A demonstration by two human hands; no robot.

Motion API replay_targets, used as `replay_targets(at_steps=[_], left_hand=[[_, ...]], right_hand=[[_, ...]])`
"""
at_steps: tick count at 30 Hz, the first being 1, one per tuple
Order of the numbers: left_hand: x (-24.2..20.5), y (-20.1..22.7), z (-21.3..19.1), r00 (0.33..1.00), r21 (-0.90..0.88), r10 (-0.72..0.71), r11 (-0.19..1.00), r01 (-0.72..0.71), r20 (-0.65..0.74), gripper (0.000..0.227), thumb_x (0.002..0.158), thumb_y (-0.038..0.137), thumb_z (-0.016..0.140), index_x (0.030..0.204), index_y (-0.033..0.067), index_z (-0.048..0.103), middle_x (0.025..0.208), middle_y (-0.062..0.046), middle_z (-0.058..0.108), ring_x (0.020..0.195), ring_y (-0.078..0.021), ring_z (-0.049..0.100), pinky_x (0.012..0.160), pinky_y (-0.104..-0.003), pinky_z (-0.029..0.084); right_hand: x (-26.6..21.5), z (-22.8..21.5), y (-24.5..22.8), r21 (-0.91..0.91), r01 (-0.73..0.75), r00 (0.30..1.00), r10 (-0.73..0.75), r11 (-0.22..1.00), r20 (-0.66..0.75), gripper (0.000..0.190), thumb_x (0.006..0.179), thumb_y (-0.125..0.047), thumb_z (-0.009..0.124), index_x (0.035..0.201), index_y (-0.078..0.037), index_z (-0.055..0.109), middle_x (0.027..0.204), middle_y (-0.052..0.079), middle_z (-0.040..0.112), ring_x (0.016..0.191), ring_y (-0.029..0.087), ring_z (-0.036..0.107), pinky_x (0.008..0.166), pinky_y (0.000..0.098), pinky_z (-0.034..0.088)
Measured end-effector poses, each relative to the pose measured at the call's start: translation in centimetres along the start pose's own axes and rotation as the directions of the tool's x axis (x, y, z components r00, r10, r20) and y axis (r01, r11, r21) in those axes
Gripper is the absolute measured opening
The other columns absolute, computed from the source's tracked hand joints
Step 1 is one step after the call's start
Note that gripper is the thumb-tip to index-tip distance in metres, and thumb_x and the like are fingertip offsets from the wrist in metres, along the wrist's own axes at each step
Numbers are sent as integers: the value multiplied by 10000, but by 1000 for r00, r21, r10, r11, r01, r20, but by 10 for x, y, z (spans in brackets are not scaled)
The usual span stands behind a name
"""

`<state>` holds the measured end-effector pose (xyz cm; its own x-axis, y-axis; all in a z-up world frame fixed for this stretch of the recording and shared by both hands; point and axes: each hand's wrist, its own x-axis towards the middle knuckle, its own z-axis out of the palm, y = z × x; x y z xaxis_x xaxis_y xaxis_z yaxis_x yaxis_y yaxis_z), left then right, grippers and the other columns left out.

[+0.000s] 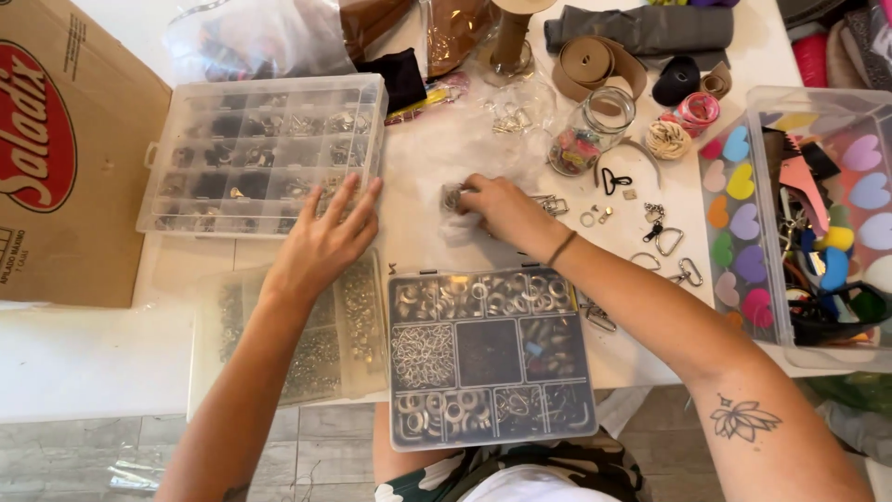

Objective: Sorting and organizing various small metal hardware components like rings, clips, and fasteners into a plastic organizer box and small bags.

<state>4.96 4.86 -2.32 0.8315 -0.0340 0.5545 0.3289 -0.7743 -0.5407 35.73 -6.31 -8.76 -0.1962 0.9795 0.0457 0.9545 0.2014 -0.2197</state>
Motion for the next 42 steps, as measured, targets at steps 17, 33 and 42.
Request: replay_targets(at_steps=[17, 33, 42], left_hand=[[-5, 26, 76, 944, -355, 218, 927, -121, 247, 438, 877, 644, 559, 758, 264, 743, 852, 55, 677, 1087, -151, 585, 945, -442, 452], [52, 90, 4, 542, -543, -239, -662, 516, 806, 193, 1035, 241, 647, 1178, 127, 708, 1074, -40, 738, 943, -177, 723, 715, -395, 692], [52, 105, 8, 410, -348, -190, -867, 355, 892, 223, 1081, 199, 532, 1185, 71, 681, 1076, -46, 691, 988, -209, 706, 827, -511, 675]], right_hand=[[-25, -29, -21, 921, -311, 880, 436, 234, 187, 339, 770, 29, 810, 1085, -87, 758, 1066, 51, 755, 1030, 179, 696, 923, 400, 580], [-56, -90, -62, 895, -215, 874, 332, -392, 355, 481, 1012, -372, 553, 1284, 12, 652, 1159, 233, 731, 1063, 348, 724, 897, 528, 620], [-86, -52, -60, 870, -181, 922, 228, -459, 312, 397, 1001, -287, 586, 1306, -34, 591, 1232, 227, 677, 1131, 393, 696, 1015, 543, 569]])
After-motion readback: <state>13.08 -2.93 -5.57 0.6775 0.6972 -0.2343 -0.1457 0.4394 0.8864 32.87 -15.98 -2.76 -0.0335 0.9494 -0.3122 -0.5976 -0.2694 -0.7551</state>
